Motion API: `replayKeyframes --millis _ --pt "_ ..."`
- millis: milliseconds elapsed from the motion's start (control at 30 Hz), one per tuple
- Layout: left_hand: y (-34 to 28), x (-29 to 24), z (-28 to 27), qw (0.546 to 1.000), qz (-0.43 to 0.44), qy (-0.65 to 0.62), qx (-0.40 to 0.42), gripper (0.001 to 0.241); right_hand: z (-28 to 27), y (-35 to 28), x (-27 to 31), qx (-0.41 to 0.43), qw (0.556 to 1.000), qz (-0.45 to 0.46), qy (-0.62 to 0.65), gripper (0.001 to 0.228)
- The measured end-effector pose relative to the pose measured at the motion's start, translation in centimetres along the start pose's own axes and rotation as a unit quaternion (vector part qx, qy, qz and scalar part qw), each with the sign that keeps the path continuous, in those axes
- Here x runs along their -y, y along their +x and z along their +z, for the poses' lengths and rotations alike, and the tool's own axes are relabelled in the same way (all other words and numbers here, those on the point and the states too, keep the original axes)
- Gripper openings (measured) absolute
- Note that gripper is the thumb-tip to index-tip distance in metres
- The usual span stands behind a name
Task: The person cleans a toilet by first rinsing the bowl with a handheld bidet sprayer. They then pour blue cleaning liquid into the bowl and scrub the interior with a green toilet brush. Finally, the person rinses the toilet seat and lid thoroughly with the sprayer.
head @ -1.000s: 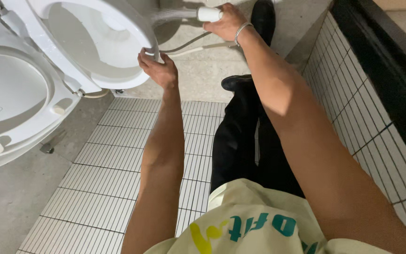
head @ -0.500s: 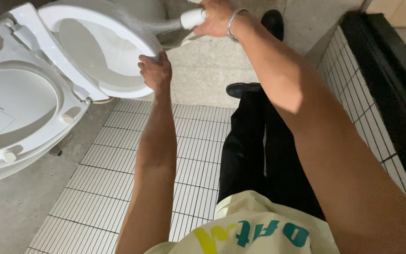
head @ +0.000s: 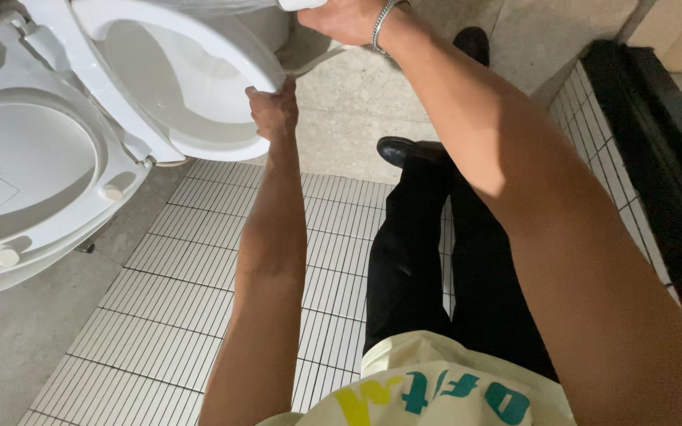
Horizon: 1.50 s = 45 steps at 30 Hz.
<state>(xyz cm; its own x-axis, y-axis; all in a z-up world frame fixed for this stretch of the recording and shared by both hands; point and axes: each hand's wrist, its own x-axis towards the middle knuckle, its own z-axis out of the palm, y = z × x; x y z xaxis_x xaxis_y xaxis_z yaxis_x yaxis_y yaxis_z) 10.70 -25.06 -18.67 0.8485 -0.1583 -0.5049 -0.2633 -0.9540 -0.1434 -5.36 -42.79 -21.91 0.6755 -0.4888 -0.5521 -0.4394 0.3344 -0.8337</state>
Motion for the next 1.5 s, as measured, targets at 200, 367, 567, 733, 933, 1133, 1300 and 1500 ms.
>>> replayKeyframes --millis 200,367,567,733,933,1133,1300,1500 --pt "-1.8 -1.8 -1.6 0.986 0.029 0.162 -0.021 0.090 2.0 0.7 2.3 -0.033 0.994 -0.093 -0.056 0.027" --pt "-1.9 -1.8 -2.4 0.980 0.077 0.182 0.002 0.087 3.3 -1.1 3.9 -0.144 0.958 -0.229 -0.096 0.026" --pt "-1.0 1.2 -0.7 0.986 0.152 0.072 -0.020 0.066 6.1 -2.6 5.7 -0.189 0.969 -0.160 -0.016 0.021" --pt "-0.1 6.2 1.7 0.952 0.150 -0.253 -0.082 0.043 8.6 -4.9 6.7 -0.143 0.971 -0.185 -0.044 0.017" --pt "1.6 9.7 1.8 0.818 0.018 -0.575 -0.012 0.028 11.3 -7.6 7.3 -0.105 0.976 -0.191 -0.010 0.019" --pt "2.0 12.3 2.4 0.658 -0.051 -0.740 0.128 0.018 14.1 -11.3 3.7 -0.111 0.978 -0.161 -0.065 0.021" --pt "-0.2 14.5 2.9 0.606 -0.100 -0.770 0.175 0.025 18.9 -16.3 -7.4 -0.186 0.979 0.001 0.088 0.019" --pt "-1.3 15.9 5.3 0.691 -0.226 -0.674 0.133 0.041 25.1 -15.5 -16.3 -0.067 0.750 0.269 0.600 0.031"
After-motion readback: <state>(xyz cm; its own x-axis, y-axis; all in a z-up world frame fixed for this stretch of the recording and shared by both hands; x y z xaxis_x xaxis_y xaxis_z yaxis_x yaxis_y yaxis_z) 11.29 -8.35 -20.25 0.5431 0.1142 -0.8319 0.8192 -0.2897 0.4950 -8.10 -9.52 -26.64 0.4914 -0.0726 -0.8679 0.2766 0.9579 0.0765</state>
